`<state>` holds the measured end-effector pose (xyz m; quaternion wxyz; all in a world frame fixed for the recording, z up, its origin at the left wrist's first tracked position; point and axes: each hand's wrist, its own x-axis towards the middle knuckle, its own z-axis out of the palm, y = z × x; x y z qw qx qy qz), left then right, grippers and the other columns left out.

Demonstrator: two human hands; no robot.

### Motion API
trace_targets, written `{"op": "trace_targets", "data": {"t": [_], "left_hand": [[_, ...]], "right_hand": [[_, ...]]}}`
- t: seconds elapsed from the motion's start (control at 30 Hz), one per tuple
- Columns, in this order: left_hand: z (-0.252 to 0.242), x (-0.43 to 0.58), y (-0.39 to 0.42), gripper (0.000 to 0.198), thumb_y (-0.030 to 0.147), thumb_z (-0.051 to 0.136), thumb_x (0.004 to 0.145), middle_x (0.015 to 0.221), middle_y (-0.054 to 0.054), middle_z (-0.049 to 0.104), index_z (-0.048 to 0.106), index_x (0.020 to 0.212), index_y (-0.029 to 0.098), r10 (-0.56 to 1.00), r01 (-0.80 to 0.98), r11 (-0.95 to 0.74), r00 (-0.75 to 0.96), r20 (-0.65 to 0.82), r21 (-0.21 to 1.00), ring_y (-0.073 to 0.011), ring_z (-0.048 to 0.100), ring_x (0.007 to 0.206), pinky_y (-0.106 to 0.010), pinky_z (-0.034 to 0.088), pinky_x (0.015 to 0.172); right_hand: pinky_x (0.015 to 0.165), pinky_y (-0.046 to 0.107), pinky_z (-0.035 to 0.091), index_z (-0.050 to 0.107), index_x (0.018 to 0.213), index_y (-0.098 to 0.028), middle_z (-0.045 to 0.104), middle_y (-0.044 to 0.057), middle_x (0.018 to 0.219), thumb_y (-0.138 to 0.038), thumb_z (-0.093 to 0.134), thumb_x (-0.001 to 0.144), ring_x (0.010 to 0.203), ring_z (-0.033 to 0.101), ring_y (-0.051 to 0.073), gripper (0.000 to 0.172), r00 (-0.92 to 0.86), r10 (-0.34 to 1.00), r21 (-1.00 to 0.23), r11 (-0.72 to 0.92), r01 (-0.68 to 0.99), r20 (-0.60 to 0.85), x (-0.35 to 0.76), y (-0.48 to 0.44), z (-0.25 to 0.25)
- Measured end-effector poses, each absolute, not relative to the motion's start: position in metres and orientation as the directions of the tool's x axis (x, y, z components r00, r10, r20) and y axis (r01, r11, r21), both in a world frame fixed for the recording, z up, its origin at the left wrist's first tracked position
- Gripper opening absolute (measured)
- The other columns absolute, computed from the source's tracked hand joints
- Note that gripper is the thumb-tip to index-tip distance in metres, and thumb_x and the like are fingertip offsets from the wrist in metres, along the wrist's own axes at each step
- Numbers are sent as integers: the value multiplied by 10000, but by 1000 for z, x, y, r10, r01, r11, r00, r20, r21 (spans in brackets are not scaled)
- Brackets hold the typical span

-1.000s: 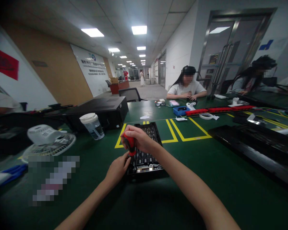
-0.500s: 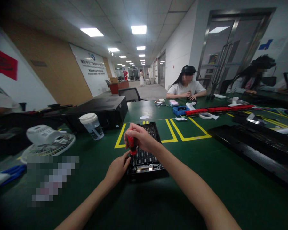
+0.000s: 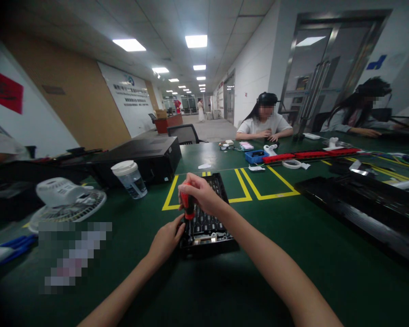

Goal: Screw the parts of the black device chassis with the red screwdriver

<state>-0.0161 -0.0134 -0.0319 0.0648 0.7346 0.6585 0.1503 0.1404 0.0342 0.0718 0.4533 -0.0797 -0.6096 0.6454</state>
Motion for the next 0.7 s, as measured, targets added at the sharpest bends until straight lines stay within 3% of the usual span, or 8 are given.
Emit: {"op": "trace_targets", "data": {"t": [0.43, 0.7], "left_hand": [[-31, -15, -13, 424, 352, 294, 912, 1066, -92, 642, 410, 1293, 207, 990, 957, -103, 74, 117, 272, -188, 604, 954, -270, 413, 795], [-30, -15, -14, 413, 344, 295, 912, 1047, -79, 648, 409, 1287, 216, 992, 956, -95, 68, 106, 277, -184, 608, 934, -264, 410, 776]], "right_hand": [[493, 292, 541, 390, 702, -185, 519, -57, 605, -314, 624, 749, 450, 521, 83, 271, -491, 732, -873, 313, -375, 473, 137, 28, 75], [444, 252, 499, 389, 703, -193, 504, -47, 626, -345, 631, 737, 471, 529, 94, 288, -428, 767, -877, 387, -285, 477, 133, 22, 77]]}}
